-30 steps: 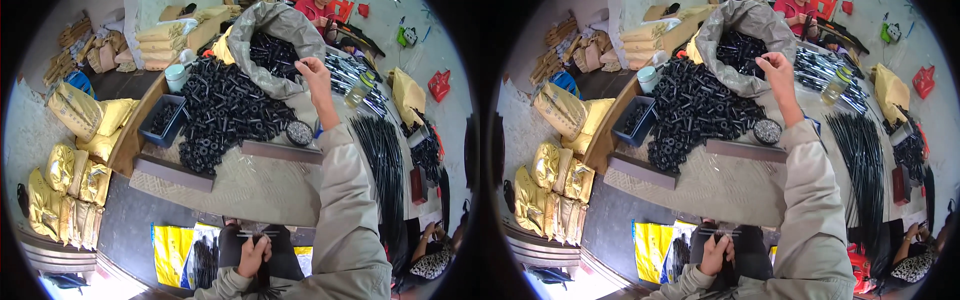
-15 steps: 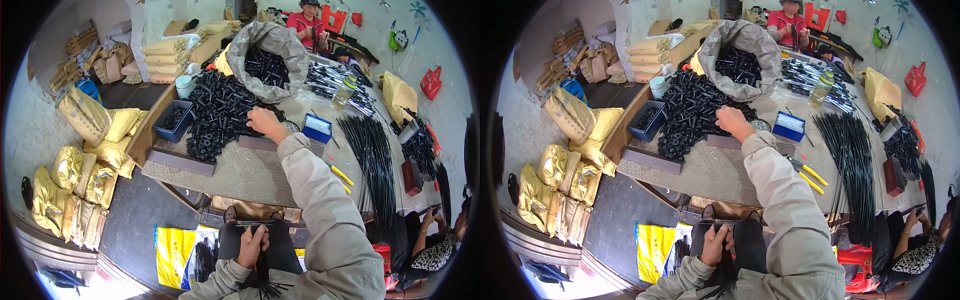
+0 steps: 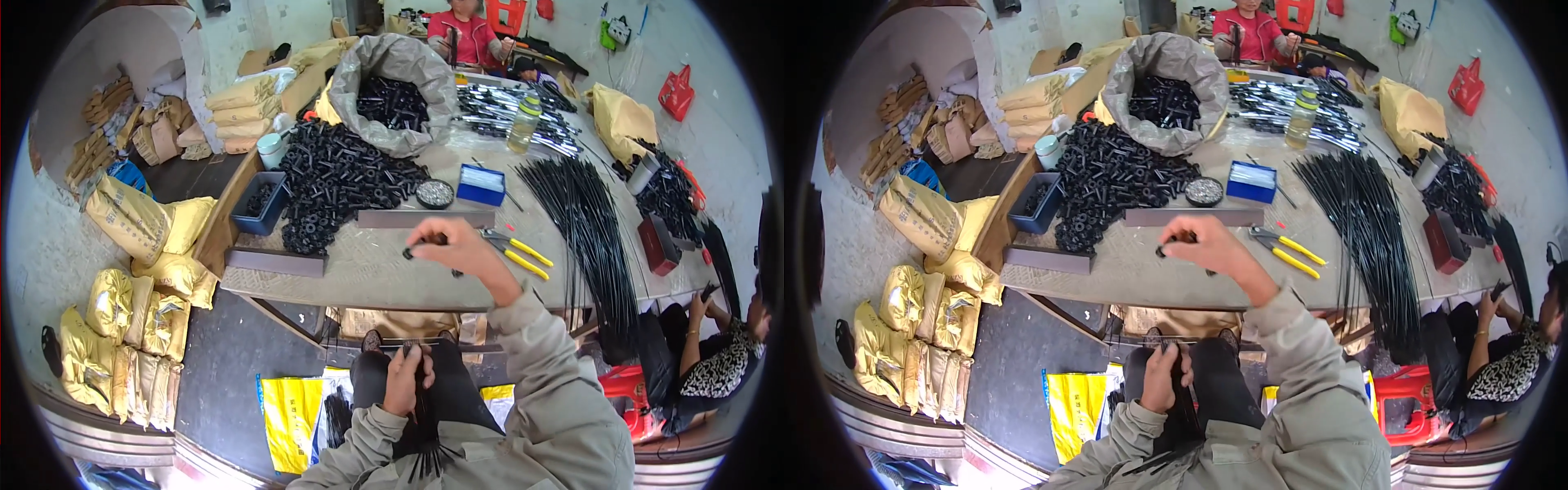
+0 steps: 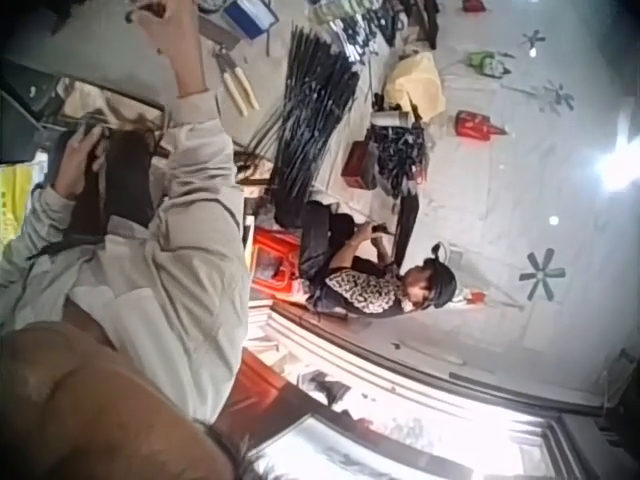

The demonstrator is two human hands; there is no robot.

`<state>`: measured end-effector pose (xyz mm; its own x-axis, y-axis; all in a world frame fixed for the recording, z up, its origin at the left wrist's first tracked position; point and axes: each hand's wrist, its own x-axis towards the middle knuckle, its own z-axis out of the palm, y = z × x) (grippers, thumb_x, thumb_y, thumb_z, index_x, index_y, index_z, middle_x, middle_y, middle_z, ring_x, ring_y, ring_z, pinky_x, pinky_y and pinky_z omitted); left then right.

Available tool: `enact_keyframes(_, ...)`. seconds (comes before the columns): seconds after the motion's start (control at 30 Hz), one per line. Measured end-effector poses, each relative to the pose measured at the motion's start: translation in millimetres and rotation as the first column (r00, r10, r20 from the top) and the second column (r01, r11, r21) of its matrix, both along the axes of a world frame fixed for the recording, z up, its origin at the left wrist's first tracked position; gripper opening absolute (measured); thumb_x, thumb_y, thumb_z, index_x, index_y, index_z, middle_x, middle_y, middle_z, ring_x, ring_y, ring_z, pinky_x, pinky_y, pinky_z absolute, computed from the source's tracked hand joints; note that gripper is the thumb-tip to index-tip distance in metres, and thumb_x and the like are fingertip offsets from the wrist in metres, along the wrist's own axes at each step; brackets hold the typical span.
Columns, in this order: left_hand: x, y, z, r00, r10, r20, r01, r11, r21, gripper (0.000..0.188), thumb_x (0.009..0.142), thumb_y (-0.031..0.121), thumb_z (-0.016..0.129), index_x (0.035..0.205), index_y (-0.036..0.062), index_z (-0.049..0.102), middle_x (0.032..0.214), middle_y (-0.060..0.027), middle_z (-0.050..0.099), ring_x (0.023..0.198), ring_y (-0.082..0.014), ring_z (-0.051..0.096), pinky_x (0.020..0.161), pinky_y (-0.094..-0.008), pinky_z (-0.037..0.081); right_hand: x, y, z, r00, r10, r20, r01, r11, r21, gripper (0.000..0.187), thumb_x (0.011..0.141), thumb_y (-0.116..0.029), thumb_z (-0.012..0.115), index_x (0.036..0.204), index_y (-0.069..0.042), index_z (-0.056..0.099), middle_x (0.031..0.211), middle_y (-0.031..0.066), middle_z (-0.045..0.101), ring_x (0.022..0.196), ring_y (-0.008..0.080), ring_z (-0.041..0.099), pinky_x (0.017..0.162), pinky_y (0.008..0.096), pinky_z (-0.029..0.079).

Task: Measuring, cutting, and assembling bundles of wires using a jig and hand tools in a factory setting.

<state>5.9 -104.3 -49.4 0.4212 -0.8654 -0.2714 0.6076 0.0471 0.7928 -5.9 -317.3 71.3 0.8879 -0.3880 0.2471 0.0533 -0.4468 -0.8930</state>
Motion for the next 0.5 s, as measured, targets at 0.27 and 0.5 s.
enact_keyframes(0.27,-15,-1,0,0.998,0.046,-0.052,-0.047,0.999,-0.019,0.029,0.097,0.029,0.024,0.093,0.0042,0.039,0.081,-0.0189,0.061,0.055,-0.0198,0.056,0.048,-0.0271,0.043,-69,31,-44,0.993,-0.108,0.046,0.062,0.814,0.577,0.022,0.078,-0.005,0.061,0.1,0.0,0.062,0.075,0.0015,0.061,0.053,0.0017,0.044,0.046,0.0168,0.036)
enact_keyframes(0.5,-23,1,13,0.996,0.044,-0.083,-0.049,0.997,-0.052,0.027,0.097,0.025,0.024,0.102,0.0011,0.035,0.103,-0.0255,0.058,0.075,-0.0296,0.064,0.064,-0.0326,0.053,-72,38,-67,0.997,0.039,-0.066,0.008,0.805,0.594,0.02,0.078,-0.005,0.061,0.098,0.0,0.063,0.079,0.0029,0.064,0.056,0.0018,0.048,0.047,0.0151,0.037)
